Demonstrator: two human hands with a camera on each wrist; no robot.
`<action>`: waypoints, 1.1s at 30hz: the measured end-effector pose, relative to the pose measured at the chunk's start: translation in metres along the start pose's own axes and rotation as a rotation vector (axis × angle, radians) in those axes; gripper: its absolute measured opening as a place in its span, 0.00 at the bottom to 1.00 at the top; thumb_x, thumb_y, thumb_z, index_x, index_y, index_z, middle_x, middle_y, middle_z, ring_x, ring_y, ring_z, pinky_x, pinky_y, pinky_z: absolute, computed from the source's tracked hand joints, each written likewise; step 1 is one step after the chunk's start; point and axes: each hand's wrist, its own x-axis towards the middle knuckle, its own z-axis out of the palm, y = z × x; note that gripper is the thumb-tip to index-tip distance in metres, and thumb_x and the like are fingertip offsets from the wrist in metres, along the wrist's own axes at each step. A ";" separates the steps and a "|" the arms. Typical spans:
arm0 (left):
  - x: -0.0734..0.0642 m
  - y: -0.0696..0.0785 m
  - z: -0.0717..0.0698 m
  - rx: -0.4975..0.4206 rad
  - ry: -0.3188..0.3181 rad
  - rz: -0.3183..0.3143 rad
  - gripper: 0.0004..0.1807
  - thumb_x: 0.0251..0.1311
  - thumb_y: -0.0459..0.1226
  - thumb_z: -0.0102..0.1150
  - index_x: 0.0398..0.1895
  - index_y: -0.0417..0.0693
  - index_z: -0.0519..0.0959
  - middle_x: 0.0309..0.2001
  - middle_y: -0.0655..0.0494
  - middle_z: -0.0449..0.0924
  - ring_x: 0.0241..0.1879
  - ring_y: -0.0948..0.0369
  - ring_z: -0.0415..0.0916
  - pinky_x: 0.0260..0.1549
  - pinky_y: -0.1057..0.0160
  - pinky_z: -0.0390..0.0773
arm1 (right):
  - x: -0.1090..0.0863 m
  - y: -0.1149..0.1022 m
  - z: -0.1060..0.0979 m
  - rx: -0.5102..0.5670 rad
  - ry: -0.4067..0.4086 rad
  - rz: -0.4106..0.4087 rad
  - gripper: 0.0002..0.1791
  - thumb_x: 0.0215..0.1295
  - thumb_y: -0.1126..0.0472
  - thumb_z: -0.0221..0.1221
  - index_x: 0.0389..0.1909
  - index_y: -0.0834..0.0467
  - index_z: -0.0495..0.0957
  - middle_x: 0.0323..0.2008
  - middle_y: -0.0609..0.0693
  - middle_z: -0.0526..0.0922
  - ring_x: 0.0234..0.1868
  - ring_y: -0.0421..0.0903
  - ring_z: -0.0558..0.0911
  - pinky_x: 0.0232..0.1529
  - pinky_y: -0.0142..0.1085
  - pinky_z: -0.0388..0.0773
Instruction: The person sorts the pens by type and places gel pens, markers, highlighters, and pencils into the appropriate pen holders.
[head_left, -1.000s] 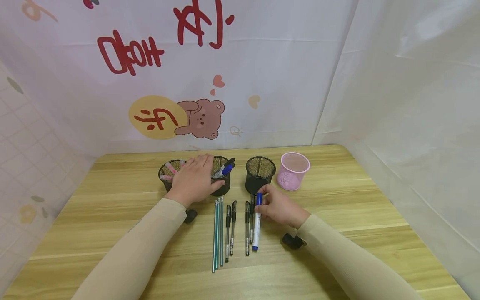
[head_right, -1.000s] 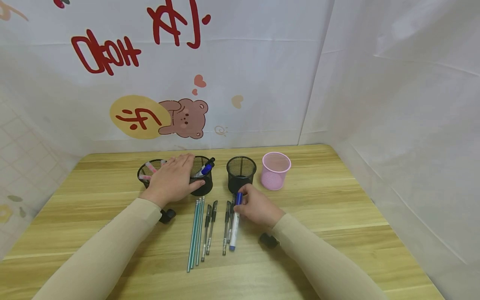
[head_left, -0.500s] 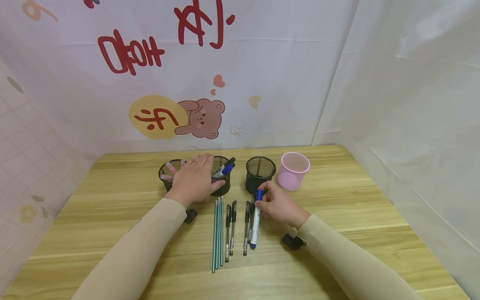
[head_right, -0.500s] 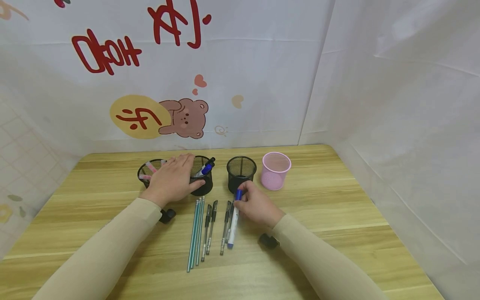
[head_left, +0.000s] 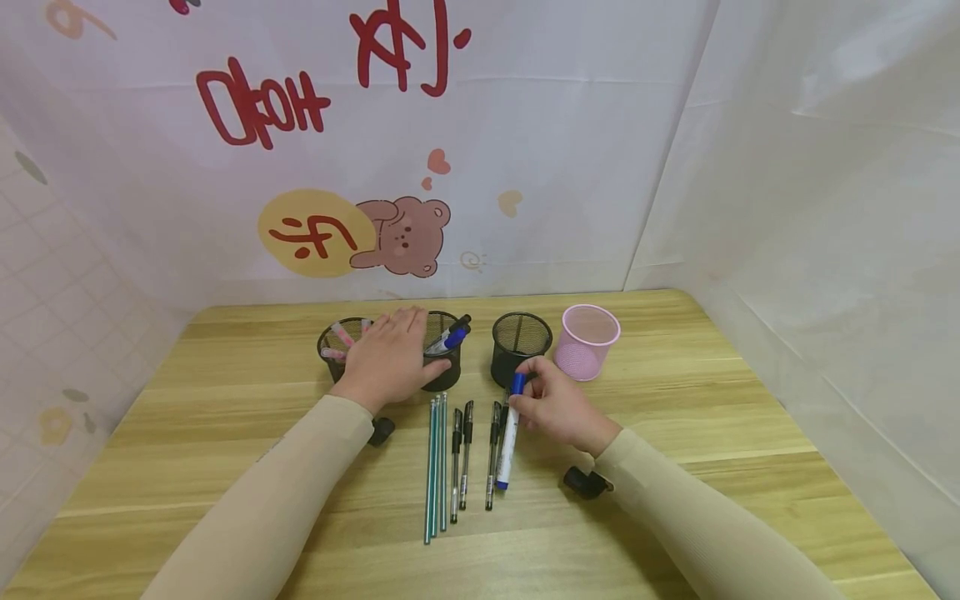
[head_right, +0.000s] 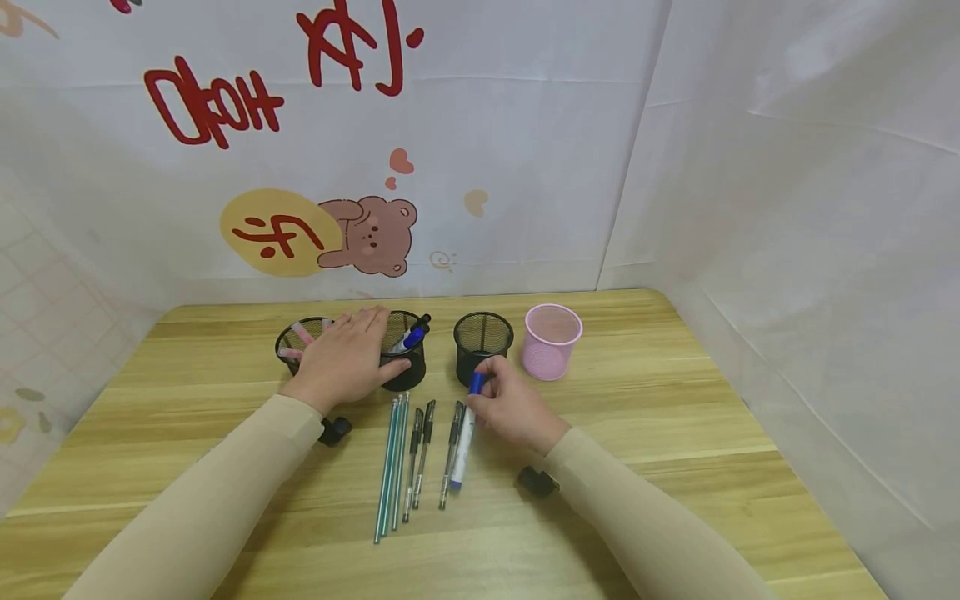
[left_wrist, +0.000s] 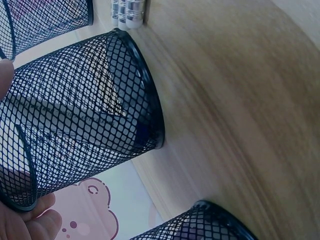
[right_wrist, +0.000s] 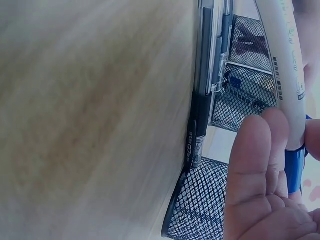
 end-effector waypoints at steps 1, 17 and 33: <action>0.000 0.000 0.000 0.001 0.001 0.000 0.54 0.70 0.68 0.52 0.84 0.40 0.54 0.83 0.42 0.57 0.83 0.45 0.54 0.83 0.44 0.52 | 0.000 0.000 0.000 0.001 0.001 0.000 0.21 0.68 0.69 0.64 0.56 0.64 0.68 0.26 0.52 0.80 0.24 0.45 0.81 0.28 0.36 0.83; -0.001 0.000 -0.001 0.008 0.002 0.005 0.54 0.70 0.68 0.51 0.84 0.40 0.54 0.83 0.42 0.57 0.83 0.44 0.54 0.83 0.44 0.52 | -0.004 -0.007 0.002 0.039 -0.014 -0.058 0.21 0.69 0.69 0.63 0.58 0.65 0.67 0.29 0.54 0.81 0.29 0.54 0.84 0.32 0.36 0.86; -0.002 0.001 -0.003 0.003 -0.001 0.004 0.54 0.70 0.68 0.52 0.84 0.40 0.54 0.83 0.42 0.57 0.83 0.45 0.54 0.83 0.44 0.52 | -0.001 -0.019 0.002 0.093 0.037 -0.185 0.23 0.69 0.74 0.60 0.60 0.70 0.64 0.31 0.59 0.82 0.30 0.57 0.85 0.36 0.45 0.89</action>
